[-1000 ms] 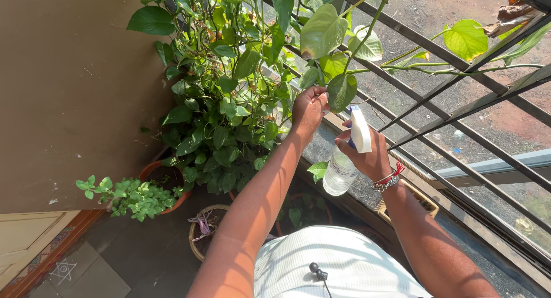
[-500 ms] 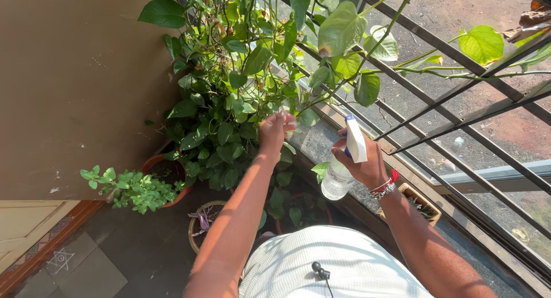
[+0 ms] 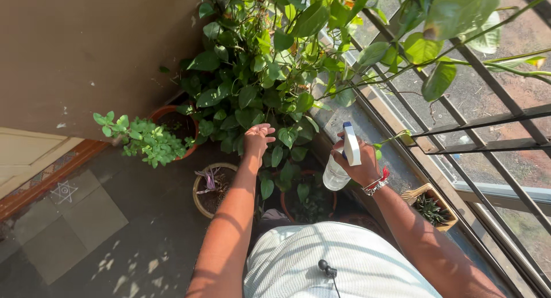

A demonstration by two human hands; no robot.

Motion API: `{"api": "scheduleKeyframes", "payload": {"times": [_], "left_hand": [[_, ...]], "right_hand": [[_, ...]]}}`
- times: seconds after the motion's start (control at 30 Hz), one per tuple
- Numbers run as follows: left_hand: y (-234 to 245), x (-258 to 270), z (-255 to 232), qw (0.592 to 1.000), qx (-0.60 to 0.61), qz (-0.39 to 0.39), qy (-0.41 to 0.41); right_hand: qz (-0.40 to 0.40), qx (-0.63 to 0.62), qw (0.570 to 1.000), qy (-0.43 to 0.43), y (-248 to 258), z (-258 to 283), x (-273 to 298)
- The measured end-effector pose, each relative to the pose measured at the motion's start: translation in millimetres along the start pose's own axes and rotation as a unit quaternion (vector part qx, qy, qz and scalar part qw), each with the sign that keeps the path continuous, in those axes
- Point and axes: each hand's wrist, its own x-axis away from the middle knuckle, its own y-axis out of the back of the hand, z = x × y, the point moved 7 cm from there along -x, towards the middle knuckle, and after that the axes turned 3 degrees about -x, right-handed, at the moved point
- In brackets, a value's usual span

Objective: The person uses a spray bottle to mist water onto several potted plants on a balcony. They systematically move from one plant to another, spraying the leaves and soil of each.

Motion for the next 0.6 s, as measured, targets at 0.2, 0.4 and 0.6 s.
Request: {"api": "scheduleKeyframes", "payload": {"times": [0.2,0.4,0.6], "left_hand": [[-15.0,-31.4,16.0,0.999,0.015,0.018,-0.039],[-46.5,-93.4,-60.3,0.989,0.071,-0.023,-0.127],[-52.1,-81.4,-165.2,0.932,-0.051,-0.211,-0.291]], "right_hand": [[0.048,-0.003,0.999,-0.02,-33.7,6.7,-3.7],[0.055,0.008,0.997,0.044,-38.5,47.6,-9.0],[0.06,0.043,0.997,-0.008,-42.1,56.4,-11.9]]}}
